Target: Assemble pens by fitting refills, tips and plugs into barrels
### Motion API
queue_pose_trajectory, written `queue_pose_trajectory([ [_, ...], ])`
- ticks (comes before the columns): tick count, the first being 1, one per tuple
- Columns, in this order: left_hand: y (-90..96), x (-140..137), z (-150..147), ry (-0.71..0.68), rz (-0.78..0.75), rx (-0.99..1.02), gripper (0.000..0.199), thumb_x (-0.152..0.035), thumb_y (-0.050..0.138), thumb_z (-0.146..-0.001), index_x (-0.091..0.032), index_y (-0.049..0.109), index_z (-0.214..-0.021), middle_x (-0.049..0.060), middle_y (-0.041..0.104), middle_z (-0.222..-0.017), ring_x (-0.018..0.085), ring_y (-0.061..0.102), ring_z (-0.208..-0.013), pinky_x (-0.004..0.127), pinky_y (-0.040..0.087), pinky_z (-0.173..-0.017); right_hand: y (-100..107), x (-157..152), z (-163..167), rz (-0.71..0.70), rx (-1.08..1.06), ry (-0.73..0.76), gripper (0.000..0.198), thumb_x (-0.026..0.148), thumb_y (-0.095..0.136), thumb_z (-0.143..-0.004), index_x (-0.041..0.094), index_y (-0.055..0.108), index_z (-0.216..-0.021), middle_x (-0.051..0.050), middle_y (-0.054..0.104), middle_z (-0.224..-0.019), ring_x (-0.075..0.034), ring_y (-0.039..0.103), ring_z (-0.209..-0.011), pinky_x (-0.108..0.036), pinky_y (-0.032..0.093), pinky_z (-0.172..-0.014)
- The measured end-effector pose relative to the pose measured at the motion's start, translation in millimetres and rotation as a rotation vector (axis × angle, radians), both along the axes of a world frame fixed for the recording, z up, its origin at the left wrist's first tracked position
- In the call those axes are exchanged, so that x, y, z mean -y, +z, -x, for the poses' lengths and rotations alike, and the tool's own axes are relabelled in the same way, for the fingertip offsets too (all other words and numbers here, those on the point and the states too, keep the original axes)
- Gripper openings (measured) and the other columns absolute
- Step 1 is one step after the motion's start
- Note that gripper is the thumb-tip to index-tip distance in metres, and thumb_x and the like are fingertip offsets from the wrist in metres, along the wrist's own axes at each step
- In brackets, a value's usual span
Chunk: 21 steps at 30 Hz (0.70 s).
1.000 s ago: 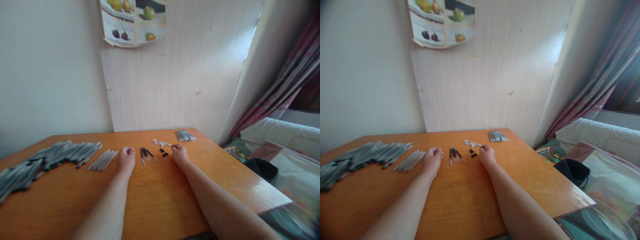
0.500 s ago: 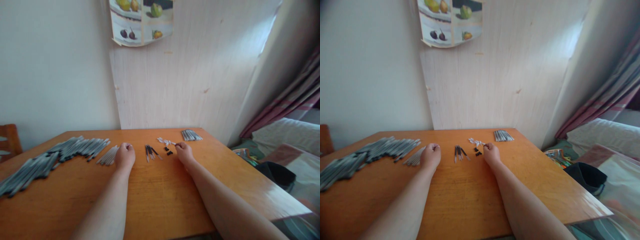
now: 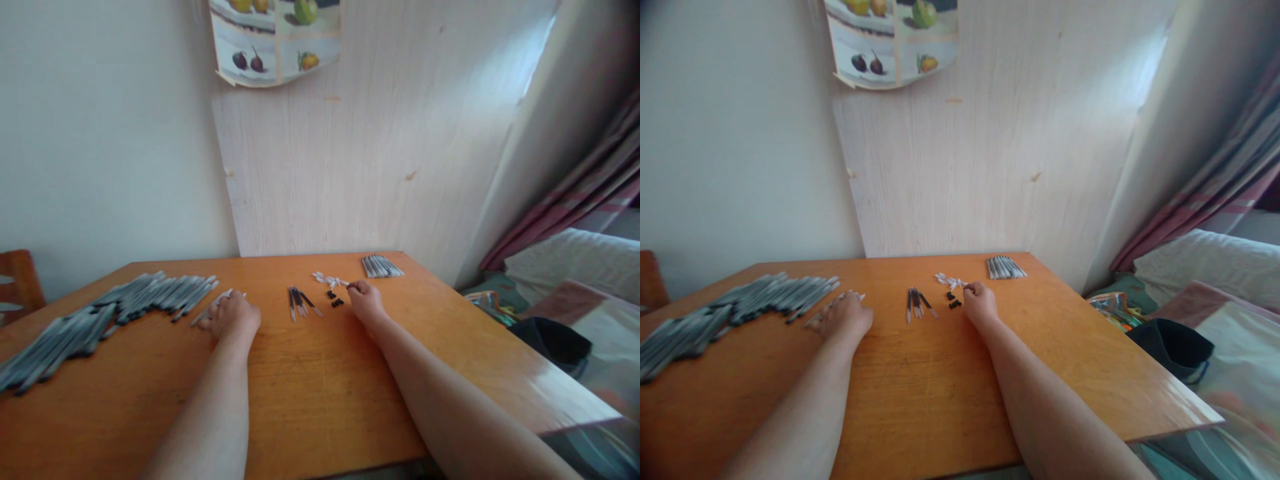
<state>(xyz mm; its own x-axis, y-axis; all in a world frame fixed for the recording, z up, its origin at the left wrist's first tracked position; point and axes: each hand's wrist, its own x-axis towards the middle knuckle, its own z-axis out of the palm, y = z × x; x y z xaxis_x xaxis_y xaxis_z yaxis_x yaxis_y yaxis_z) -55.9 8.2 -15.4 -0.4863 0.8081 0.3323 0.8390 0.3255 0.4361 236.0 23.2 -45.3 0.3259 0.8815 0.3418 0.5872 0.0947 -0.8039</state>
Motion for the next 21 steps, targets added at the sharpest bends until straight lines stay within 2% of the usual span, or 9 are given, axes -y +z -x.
queue_pose_trajectory([
  [9, 2.2, 1.3, 1.2, 0.042, 0.045, -0.060, 0.028, -0.021, 0.050, -0.071, -0.018, 0.062, -0.096, 0.023, 0.063, -0.113, 0.043, 0.048, -0.114, 0.061, 0.033, -0.085, -2.2, -3.4, 0.0, 0.003, -0.001, 0.016, 0.030, 0.030, 0.046, -0.075, 0.018, 0.071, -0.086, -0.001, 0.063, -0.065, -0.016, 0.055, -0.064, -0.024, 0.036, -0.057],
  [13, 5.0, 2.5, 0.1, 0.028, 0.035, -0.058, 0.026, -0.021, 0.048, -0.074, -0.018, 0.062, -0.095, 0.021, 0.064, -0.110, 0.042, 0.050, -0.111, 0.063, 0.032, -0.086, -3.4, -5.2, -0.2, 0.003, -0.014, 0.019, 0.030, 0.031, 0.047, -0.075, 0.018, 0.071, -0.085, -0.002, 0.064, -0.068, -0.017, 0.056, -0.066, -0.024, 0.037, -0.059],
  [21, -0.3, 0.5, 1.7, 0.021, 0.019, -0.045, 0.023, -0.022, 0.049, -0.074, -0.019, 0.062, -0.093, 0.022, 0.063, -0.112, 0.044, 0.049, -0.112, 0.062, 0.034, -0.083, -1.8, -3.9, 0.6, 0.000, -0.011, 0.014, 0.028, 0.030, 0.048, -0.074, 0.019, 0.071, -0.084, -0.002, 0.065, -0.067, -0.017, 0.056, -0.065, -0.024, 0.038, -0.059],
])
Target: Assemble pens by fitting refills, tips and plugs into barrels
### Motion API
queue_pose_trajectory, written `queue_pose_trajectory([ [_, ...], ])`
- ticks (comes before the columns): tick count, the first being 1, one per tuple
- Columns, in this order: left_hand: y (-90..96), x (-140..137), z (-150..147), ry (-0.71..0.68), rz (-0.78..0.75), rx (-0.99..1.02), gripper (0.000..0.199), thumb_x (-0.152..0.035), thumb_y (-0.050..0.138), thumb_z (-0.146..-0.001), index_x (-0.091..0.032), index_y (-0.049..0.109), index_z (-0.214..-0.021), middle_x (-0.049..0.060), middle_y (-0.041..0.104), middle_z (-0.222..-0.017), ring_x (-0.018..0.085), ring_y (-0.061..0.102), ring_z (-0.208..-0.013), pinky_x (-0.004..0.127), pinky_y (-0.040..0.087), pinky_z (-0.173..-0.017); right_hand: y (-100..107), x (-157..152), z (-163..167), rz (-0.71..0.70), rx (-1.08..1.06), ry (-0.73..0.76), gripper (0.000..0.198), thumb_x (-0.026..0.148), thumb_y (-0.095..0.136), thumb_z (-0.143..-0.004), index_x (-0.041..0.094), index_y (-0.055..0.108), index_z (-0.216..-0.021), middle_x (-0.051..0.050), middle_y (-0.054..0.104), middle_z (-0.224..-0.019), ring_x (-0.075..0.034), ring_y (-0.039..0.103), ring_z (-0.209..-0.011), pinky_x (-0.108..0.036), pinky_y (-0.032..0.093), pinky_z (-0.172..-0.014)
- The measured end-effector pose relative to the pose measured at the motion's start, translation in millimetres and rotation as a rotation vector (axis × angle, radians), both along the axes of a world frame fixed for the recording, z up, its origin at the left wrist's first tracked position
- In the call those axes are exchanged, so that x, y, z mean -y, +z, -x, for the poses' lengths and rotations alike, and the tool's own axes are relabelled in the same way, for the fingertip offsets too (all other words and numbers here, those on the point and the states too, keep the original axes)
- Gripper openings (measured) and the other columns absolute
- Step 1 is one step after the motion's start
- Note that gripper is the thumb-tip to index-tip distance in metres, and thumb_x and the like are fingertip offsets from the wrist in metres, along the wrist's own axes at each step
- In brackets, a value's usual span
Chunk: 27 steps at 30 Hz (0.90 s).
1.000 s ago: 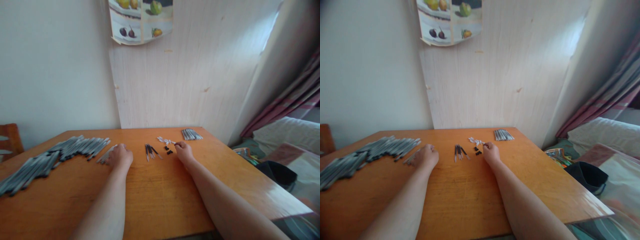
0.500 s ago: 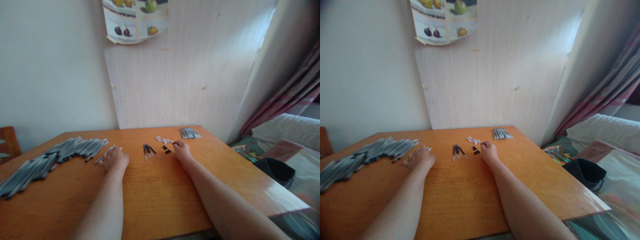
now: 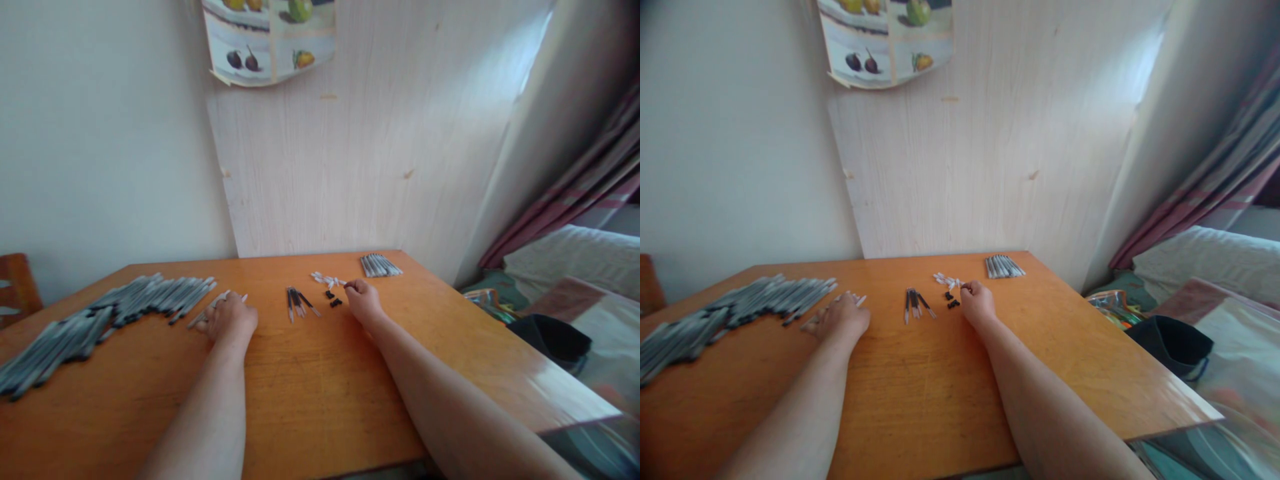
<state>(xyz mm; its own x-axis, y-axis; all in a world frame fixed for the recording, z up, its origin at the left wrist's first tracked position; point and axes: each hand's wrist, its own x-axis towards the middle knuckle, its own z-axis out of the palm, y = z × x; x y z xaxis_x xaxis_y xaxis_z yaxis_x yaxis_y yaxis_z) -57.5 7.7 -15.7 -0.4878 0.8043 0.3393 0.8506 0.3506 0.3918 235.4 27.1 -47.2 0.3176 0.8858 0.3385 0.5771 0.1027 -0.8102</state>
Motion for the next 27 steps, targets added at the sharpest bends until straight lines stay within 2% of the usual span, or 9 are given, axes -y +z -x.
queue_pose_trajectory([
  [6, 2.6, -2, -1, -0.033, 0.064, 0.018, 0.023, -0.023, 0.051, -0.074, -0.020, 0.062, -0.095, 0.020, 0.065, -0.110, 0.044, 0.054, -0.108, 0.064, 0.033, -0.084, 1, 1, 0, -0.001, 0.003, 0.001, 0.028, 0.030, 0.048, -0.075, 0.019, 0.071, -0.084, -0.002, 0.065, -0.068, -0.017, 0.057, -0.067, -0.024, 0.039, -0.060],
  [11, 2.1, -3, -1, -0.070, 0.147, 0.020, 0.030, -0.022, 0.052, -0.074, -0.018, 0.062, -0.103, 0.022, 0.065, -0.110, 0.043, 0.057, -0.106, 0.056, 0.041, -0.080, 1, 1, 1, 0.003, 0.007, 0.006, 0.027, 0.029, 0.048, -0.075, 0.019, 0.071, -0.086, -0.002, 0.066, -0.070, -0.017, 0.058, -0.068, -0.024, 0.039, -0.061],
  [16, -2.3, -7, 0, -0.119, 0.124, -0.023, 0.031, -0.019, 0.051, -0.074, -0.016, 0.063, -0.103, 0.022, 0.067, -0.103, 0.040, 0.061, -0.098, 0.048, 0.045, -0.074, 3, 3, 3, -0.009, 0.032, 0.017, 0.027, 0.028, 0.048, -0.077, 0.019, 0.071, -0.086, -0.003, 0.067, -0.073, -0.017, 0.059, -0.070, -0.024, 0.040, -0.062],
  [19, -7.7, -14, 1, -0.174, 0.029, 0.021, 0.033, -0.017, 0.050, -0.074, -0.015, 0.062, -0.105, 0.022, 0.067, -0.101, 0.036, 0.063, -0.096, 0.044, 0.046, -0.077, 5, 5, 4, -0.011, 0.058, 0.020, 0.026, 0.028, 0.048, -0.077, 0.020, 0.071, -0.087, -0.003, 0.067, -0.073, -0.017, 0.059, -0.071, -0.024, 0.040, -0.062],
  [23, -16.2, -25, 1, -0.248, -0.139, 0.264, 0.032, -0.017, 0.052, -0.073, -0.017, 0.064, -0.103, 0.018, 0.068, -0.104, 0.033, 0.062, -0.102, 0.041, 0.046, -0.083, 7, 8, 9, -0.008, 0.101, 0.032, 0.023, 0.029, 0.050, -0.078, 0.021, 0.070, -0.086, -0.002, 0.067, -0.071, -0.016, 0.059, -0.069, -0.023, 0.038, -0.060],
  [25, -17.7, -28, -2, -0.314, -0.187, 0.508, 0.026, -0.018, 0.054, -0.071, -0.019, 0.067, -0.095, 0.013, 0.070, -0.098, 0.030, 0.063, -0.100, 0.039, 0.046, -0.082, 7, 10, 13, -0.010, 0.117, 0.053, 0.022, 0.029, 0.050, -0.079, 0.022, 0.069, -0.086, -0.002, 0.067, -0.071, -0.016, 0.058, -0.067, -0.023, 0.038, -0.059],
  [27, -16.1, -27, -6, -0.403, -0.162, 0.791, 0.021, -0.019, 0.056, -0.069, -0.019, 0.068, -0.086, 0.009, 0.071, -0.087, 0.026, 0.065, -0.090, 0.036, 0.047, -0.076, 7, 13, 19, -0.020, 0.113, 0.095, 0.021, 0.029, 0.050, -0.080, 0.022, 0.068, -0.086, -0.001, 0.067, -0.072, -0.015, 0.057, -0.065, -0.023, 0.038, -0.059],
])
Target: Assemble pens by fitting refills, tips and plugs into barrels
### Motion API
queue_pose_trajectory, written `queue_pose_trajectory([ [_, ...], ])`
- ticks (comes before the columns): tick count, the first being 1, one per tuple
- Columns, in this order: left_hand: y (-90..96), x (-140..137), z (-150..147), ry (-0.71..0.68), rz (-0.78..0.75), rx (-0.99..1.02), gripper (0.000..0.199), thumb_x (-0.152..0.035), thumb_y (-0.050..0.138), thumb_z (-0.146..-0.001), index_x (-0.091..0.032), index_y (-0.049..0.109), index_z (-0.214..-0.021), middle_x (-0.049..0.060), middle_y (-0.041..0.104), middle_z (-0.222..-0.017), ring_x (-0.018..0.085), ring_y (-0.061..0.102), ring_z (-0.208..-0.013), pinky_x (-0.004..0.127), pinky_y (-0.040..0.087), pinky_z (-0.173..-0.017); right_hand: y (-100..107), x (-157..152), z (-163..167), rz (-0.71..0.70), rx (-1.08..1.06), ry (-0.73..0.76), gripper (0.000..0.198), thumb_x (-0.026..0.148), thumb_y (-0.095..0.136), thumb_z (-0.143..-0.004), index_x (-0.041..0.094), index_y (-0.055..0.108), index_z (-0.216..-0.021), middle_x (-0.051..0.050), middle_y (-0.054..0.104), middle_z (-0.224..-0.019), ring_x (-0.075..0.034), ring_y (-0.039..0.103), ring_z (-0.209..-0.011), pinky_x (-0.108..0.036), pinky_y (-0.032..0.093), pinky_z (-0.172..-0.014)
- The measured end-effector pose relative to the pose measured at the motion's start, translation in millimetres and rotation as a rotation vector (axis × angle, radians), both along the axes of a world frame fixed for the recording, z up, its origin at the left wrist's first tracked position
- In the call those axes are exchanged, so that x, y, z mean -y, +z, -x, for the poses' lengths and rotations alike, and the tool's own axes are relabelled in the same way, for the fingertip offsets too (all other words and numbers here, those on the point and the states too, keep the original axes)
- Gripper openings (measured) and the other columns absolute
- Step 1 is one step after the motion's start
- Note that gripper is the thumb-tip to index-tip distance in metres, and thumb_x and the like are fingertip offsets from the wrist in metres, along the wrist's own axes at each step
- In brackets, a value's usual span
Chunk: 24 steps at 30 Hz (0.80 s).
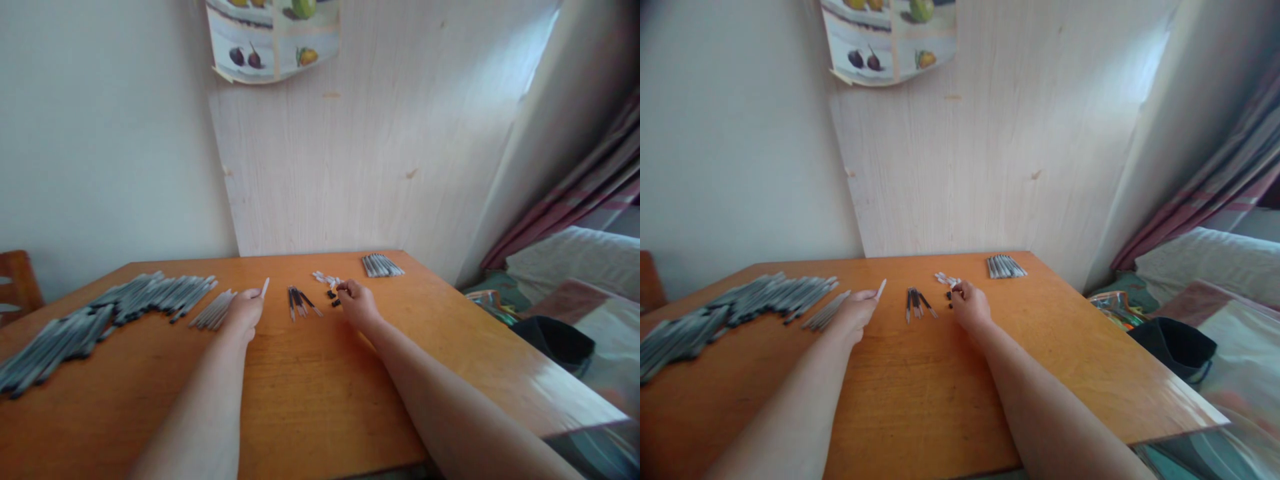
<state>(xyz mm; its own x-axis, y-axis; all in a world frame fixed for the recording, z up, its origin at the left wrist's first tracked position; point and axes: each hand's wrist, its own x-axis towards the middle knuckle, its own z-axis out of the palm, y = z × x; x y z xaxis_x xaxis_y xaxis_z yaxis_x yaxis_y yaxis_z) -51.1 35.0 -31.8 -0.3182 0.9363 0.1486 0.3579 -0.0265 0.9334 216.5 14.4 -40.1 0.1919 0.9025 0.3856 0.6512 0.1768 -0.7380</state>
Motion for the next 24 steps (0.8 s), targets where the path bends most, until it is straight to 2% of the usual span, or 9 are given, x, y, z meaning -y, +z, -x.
queue_pose_trajectory([
  [2, 3.9, 3, -5, -0.105, 0.058, 0.206, 0.017, -0.019, 0.057, -0.066, -0.018, 0.068, -0.080, 0.006, 0.068, -0.076, 0.022, 0.064, -0.078, 0.032, 0.047, -0.069, 1, 4, 7, -0.019, -0.013, 0.051, 0.019, 0.028, 0.050, -0.080, 0.022, 0.068, -0.086, -0.001, 0.067, -0.074, -0.015, 0.058, -0.066, -0.023, 0.039, -0.060],
  [4, 8.6, 7, -9, -0.167, 0.071, 0.316, 0.015, -0.021, 0.059, -0.064, -0.017, 0.067, -0.077, 0.004, 0.065, -0.071, 0.017, 0.061, -0.070, 0.027, 0.044, -0.062, 3, 10, 14, -0.048, -0.014, 0.105, 0.019, 0.025, 0.051, -0.079, 0.022, 0.068, -0.086, -0.002, 0.068, -0.078, -0.015, 0.059, -0.070, -0.023, 0.039, -0.063],
  [7, 14.3, 13, -16, -0.237, 0.093, 0.382, 0.016, -0.026, 0.064, -0.064, -0.016, 0.065, -0.076, 0.002, 0.061, -0.067, 0.013, 0.054, -0.060, 0.024, 0.038, -0.054, 8, 21, 26, -0.064, -0.006, 0.201, 0.020, 0.022, 0.050, -0.079, 0.020, 0.068, -0.087, -0.002, 0.068, -0.078, -0.015, 0.059, -0.073, -0.024, 0.039, -0.064],
  [11, 18.5, 20, -27, -0.333, 0.108, 0.484, 0.022, -0.027, 0.069, -0.064, -0.015, 0.064, -0.081, 0.001, 0.059, -0.067, 0.010, 0.048, -0.054, 0.023, 0.034, -0.051, 16, 34, 40, -0.012, -0.034, 0.324, 0.020, 0.023, 0.049, -0.082, 0.018, 0.068, -0.088, 0.000, 0.064, -0.069, -0.013, 0.055, -0.064, -0.023, 0.037, -0.059],
  [16, 22.6, 27, -39, -0.394, 0.071, 0.655, 0.016, -0.019, 0.067, -0.068, -0.014, 0.063, -0.083, 0.002, 0.062, -0.076, 0.007, 0.048, -0.056, 0.021, 0.028, -0.049, 19, 42, 52, 0.058, -0.073, 0.435, 0.020, 0.029, 0.052, -0.085, 0.016, 0.067, -0.091, 0.000, 0.064, -0.072, -0.011, 0.054, -0.063, -0.021, 0.038, -0.057],
  [21, 25.7, 34, -51, -0.405, 0.021, 0.765, 0.010, -0.016, 0.066, -0.074, -0.014, 0.060, -0.081, 0.006, 0.066, -0.082, 0.008, 0.055, -0.063, 0.020, 0.036, -0.056, 19, 46, 58, 0.122, -0.239, 0.552, 0.022, 0.035, 0.056, -0.086, 0.017, 0.064, -0.096, -0.001, 0.065, -0.078, -0.010, 0.057, -0.063, -0.021, 0.041, -0.055],
  [24, 28.6, 38, -55, -0.430, 0.005, 0.817, 0.007, -0.014, 0.065, -0.076, -0.013, 0.059, -0.081, 0.007, 0.067, -0.084, 0.009, 0.057, -0.067, 0.020, 0.039, -0.060, 24, 47, 59, 0.168, -0.399, 0.546, 0.018, 0.032, 0.054, -0.086, 0.016, 0.059, -0.093, -0.002, 0.064, -0.077, -0.009, 0.058, -0.060, -0.020, 0.040, -0.052],
])
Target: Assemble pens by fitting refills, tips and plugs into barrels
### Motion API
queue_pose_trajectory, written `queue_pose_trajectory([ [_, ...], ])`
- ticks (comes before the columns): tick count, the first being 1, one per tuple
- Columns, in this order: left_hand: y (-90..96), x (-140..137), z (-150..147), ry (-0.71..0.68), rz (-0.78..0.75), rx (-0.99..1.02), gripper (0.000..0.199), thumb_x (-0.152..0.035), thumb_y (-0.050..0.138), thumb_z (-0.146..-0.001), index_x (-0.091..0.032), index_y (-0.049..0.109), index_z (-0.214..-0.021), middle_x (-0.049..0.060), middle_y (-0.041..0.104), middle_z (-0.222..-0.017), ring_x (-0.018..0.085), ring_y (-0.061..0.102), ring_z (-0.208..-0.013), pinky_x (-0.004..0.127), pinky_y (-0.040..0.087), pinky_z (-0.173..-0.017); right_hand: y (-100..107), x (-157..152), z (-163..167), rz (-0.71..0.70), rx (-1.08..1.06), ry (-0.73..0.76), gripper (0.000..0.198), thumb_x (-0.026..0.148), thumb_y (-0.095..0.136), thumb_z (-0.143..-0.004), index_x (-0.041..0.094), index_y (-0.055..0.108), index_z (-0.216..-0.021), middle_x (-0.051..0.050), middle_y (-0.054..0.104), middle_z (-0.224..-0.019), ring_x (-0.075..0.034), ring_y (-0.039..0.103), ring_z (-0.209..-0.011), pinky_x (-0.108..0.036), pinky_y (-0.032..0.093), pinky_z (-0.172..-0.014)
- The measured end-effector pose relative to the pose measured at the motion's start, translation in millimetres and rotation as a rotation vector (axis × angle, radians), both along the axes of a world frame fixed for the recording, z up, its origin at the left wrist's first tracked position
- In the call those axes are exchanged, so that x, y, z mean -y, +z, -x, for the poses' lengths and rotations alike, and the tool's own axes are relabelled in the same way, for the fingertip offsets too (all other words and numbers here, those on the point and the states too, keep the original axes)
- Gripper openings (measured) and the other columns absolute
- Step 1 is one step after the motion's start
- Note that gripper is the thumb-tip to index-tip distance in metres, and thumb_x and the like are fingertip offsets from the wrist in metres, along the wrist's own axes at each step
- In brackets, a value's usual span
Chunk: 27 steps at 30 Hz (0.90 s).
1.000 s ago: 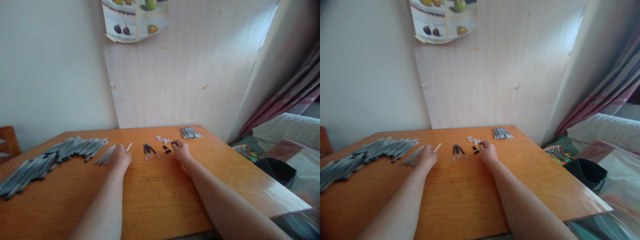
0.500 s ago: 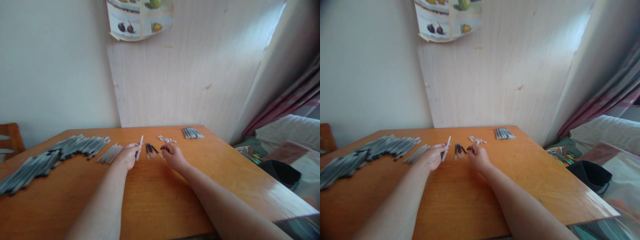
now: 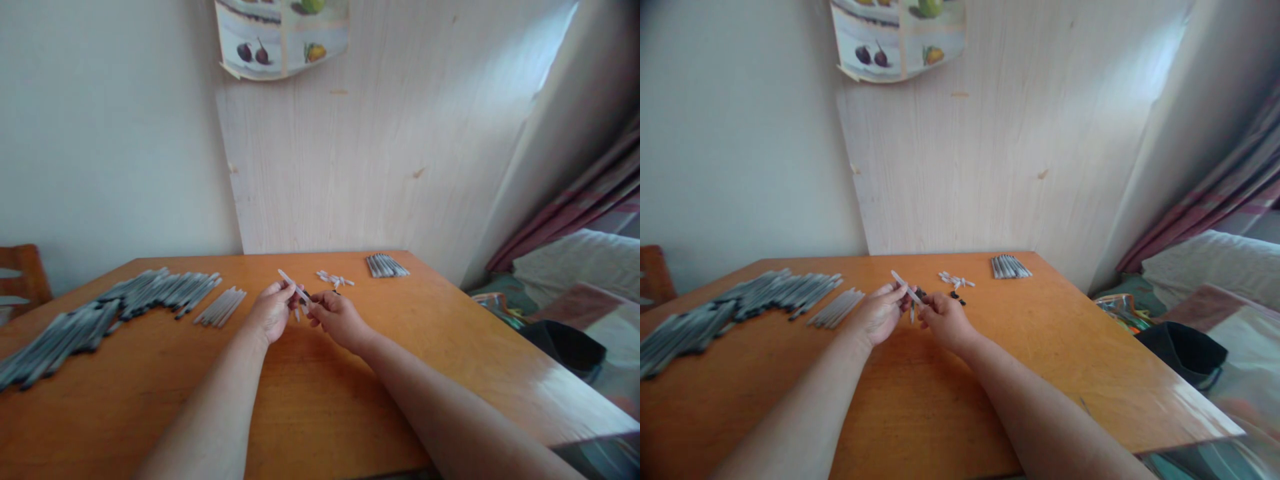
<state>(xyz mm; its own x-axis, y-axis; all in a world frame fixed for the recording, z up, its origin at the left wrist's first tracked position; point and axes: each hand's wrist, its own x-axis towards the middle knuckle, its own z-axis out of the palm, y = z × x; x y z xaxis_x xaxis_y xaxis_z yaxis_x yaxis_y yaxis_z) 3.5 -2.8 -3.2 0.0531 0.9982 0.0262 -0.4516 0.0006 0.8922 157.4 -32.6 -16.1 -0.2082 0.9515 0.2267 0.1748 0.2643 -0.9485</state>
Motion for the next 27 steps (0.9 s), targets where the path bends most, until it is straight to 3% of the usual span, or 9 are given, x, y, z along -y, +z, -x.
queue_pose_trajectory([
  [5, 0.8, 4, -4, -0.058, -0.022, 0.011, 0.011, -0.016, 0.067, -0.075, -0.014, 0.058, -0.082, 0.008, 0.067, -0.087, 0.013, 0.061, -0.076, 0.023, 0.044, -0.068, 6, -3, -5, 0.109, -0.193, -0.054, 0.014, 0.029, 0.058, -0.078, 0.017, 0.056, -0.084, -0.001, 0.064, -0.073, -0.010, 0.058, -0.057, -0.019, 0.036, -0.047],
  [7, -1.8, 3, -4, -0.022, -0.048, -0.053, 0.017, -0.021, 0.068, -0.074, -0.015, 0.058, -0.086, 0.008, 0.067, -0.091, 0.015, 0.062, -0.080, 0.027, 0.046, -0.073, 7, -6, -9, 0.114, -0.294, -0.085, 0.015, 0.030, 0.060, -0.074, 0.017, 0.056, -0.080, -0.001, 0.063, -0.069, -0.010, 0.056, -0.055, -0.020, 0.035, -0.045],
  [11, -6.5, -4, 2, 0.426, -0.219, -0.465, 0.046, -0.031, 0.072, -0.072, -0.018, 0.056, -0.113, 0.011, 0.060, -0.119, 0.020, 0.058, -0.102, 0.035, 0.045, -0.088, 8, -12, -18, 0.088, -0.412, -0.203, 0.014, 0.027, 0.061, -0.069, 0.017, 0.055, -0.076, 0.002, 0.059, -0.063, -0.007, 0.047, -0.049, -0.020, 0.033, -0.045],
  [13, -6.4, -6, 6, 0.555, -0.392, -0.740, 0.052, -0.034, 0.070, -0.074, -0.020, 0.055, -0.122, 0.012, 0.057, -0.128, 0.023, 0.054, -0.113, 0.038, 0.040, -0.097, 8, -14, -22, 0.087, -0.418, -0.236, 0.013, 0.027, 0.061, -0.068, 0.017, 0.055, -0.075, 0.002, 0.058, -0.063, -0.006, 0.044, -0.048, -0.020, 0.032, -0.045],
  [16, -2.8, -3, 7, 0.452, -0.625, -1.074, 0.038, -0.038, 0.062, -0.082, -0.023, 0.063, -0.116, 0.008, 0.065, -0.119, 0.024, 0.053, -0.114, 0.038, 0.034, -0.101, 8, -14, -24, 0.093, -0.410, -0.202, 0.012, 0.027, 0.061, -0.069, 0.017, 0.055, -0.073, 0.003, 0.057, -0.061, -0.006, 0.041, -0.047, -0.020, 0.030, -0.045],
  [20, 2.4, 8, 1, 0.260, -0.676, -1.325, 0.024, -0.040, 0.056, -0.086, -0.030, 0.072, -0.101, 0.003, 0.072, -0.101, 0.025, 0.058, -0.103, 0.039, 0.035, -0.093, 10, -12, -22, 0.070, -0.379, -0.147, 0.013, 0.028, 0.061, -0.068, 0.018, 0.054, -0.071, 0.002, 0.056, -0.061, -0.007, 0.041, -0.047, -0.021, 0.030, -0.045],
  [24, 0.7, 6, 1, 0.226, -0.592, -1.323, 0.022, -0.040, 0.055, -0.085, -0.031, 0.074, -0.092, 0.002, 0.074, -0.093, 0.024, 0.060, -0.096, 0.036, 0.037, -0.087, 9, -12, -22, 0.076, -0.352, -0.115, 0.019, 0.035, 0.060, -0.073, 0.018, 0.054, -0.079, 0.002, 0.059, -0.066, -0.008, 0.046, -0.051, -0.022, 0.034, -0.048],
  [27, -4.7, -3, 7, 0.273, -0.441, -1.186, 0.023, -0.039, 0.057, -0.083, -0.027, 0.073, -0.092, 0.004, 0.074, -0.092, 0.023, 0.062, -0.091, 0.033, 0.040, -0.081, 2, -18, -26, 0.012, -0.135, -0.207, 0.018, 0.036, 0.054, -0.078, 0.019, 0.055, -0.083, 0.000, 0.060, -0.070, -0.010, 0.050, -0.055, -0.023, 0.037, -0.053],
])
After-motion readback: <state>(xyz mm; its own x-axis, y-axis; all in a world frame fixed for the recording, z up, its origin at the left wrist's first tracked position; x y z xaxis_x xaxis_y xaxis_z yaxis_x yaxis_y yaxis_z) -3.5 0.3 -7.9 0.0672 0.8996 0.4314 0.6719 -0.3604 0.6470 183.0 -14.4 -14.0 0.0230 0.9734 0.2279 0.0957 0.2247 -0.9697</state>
